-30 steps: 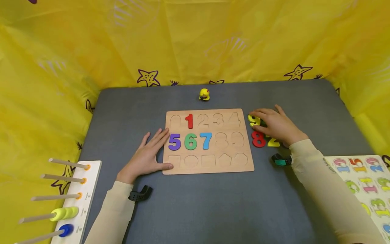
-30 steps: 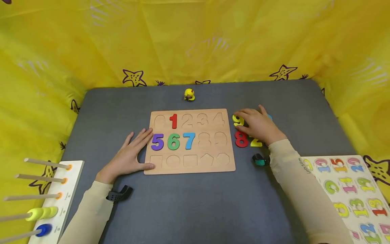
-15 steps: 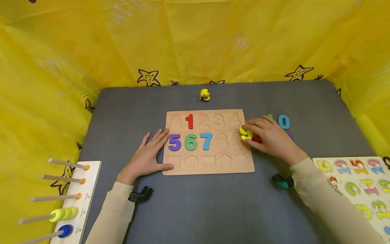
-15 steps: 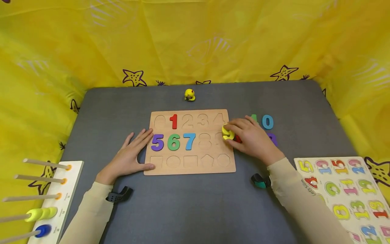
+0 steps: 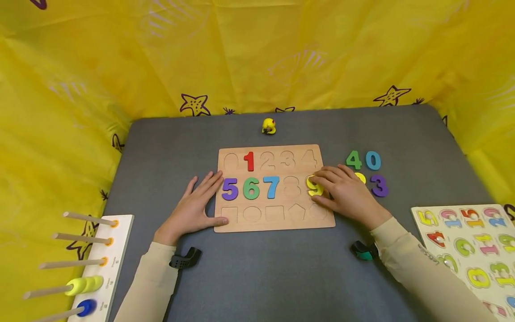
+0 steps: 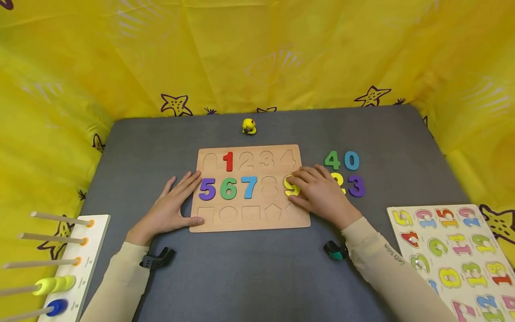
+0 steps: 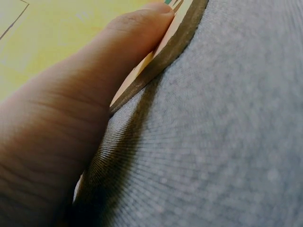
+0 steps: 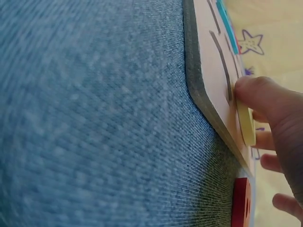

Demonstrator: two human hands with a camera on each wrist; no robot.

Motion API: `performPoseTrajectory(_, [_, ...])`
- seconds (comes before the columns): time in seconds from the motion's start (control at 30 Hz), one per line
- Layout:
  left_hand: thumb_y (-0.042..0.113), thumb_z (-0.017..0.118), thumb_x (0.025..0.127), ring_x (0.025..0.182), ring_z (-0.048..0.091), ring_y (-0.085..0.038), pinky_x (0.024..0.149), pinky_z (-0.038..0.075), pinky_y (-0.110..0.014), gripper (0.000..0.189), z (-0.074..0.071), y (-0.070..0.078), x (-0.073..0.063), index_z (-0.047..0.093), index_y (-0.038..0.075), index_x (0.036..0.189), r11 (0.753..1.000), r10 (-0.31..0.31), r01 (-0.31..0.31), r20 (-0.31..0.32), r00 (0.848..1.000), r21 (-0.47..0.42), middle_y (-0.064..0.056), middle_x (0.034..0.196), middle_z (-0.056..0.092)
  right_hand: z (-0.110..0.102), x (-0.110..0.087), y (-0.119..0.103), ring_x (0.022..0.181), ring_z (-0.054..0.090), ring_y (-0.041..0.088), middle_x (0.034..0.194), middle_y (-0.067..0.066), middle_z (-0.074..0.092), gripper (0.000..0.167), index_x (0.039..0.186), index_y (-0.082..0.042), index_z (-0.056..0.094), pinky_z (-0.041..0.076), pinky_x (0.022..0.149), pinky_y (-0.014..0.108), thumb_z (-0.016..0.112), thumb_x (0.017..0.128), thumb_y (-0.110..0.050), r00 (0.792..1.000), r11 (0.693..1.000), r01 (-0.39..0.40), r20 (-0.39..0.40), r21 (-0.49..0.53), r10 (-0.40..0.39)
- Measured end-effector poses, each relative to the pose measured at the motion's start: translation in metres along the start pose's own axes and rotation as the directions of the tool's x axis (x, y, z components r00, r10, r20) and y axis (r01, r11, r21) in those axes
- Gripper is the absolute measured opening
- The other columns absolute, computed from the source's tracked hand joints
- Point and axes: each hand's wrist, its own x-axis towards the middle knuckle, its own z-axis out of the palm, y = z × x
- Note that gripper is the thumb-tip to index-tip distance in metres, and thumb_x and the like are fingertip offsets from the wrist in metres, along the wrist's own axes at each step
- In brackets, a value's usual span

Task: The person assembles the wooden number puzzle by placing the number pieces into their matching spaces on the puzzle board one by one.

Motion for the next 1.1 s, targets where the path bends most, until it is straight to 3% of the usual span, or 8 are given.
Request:
performPoseTrajectory(0.73, [0.074, 0.074, 0.074, 0.155, 0.008, -0.025, 0.121, -0.003, -0.056, 0.12, 0.003, -0.002, 0.001, 0.022, 0.012, 0.163, 1.0, 0.015, -0.015, -0.019, 1.0, 0.002, -0.002, 0.169, 0.014, -0.002, 0.004, 0.003, 0.134, 0.047, 0.035, 0.137, 0.008, 0.061, 0.052, 0.133, -0.014, 0.066, 0.029, 0.11, 0.064, 0.074, 0.092, -0.044, 0.999, 1.0, -0.013, 0.044, -0.003, 0.013])
performPoseTrajectory(0.93, [0.071, 0.077, 0.074, 0.155, 0.009, -0.026, 0.121, -0.003, -0.056, 0.119, 0.001, -0.001, -0.001, 0.023, 0.012, 0.163, 1.0, 0.011, -0.011, -0.015, 1.0, -0.009, -0.003, 0.169, 0.015, -0.008, -0.001, 0.008, 0.134, 0.047, 0.031, 0.143, 0.006, 0.056, 0.058, 0.139, -0.016, 0.062, 0.029, 0.111, 0.062, 0.075, 0.091, -0.045, 0.999, 0.999, -0.042, 0.01, 0.029, 0.041])
performPoseTrajectory(1.1, [0.071, 0.076, 0.075, 0.155, 0.009, -0.026, 0.121, -0.002, -0.056, 0.119, 0.002, -0.001, 0.0, 0.022, 0.012, 0.163, 1.0, 0.016, -0.016, -0.015, 1.0, -0.006, -0.002, 0.169, 0.015, -0.027, -0.011, 0.032, 0.131, 0.049, 0.035, 0.149, 0.01, 0.049, 0.06, 0.142, -0.013, 0.058, 0.034, 0.108, 0.061, 0.079, 0.09, -0.034, 0.991, 0.99, -0.116, -0.05, 0.075, 0.12])
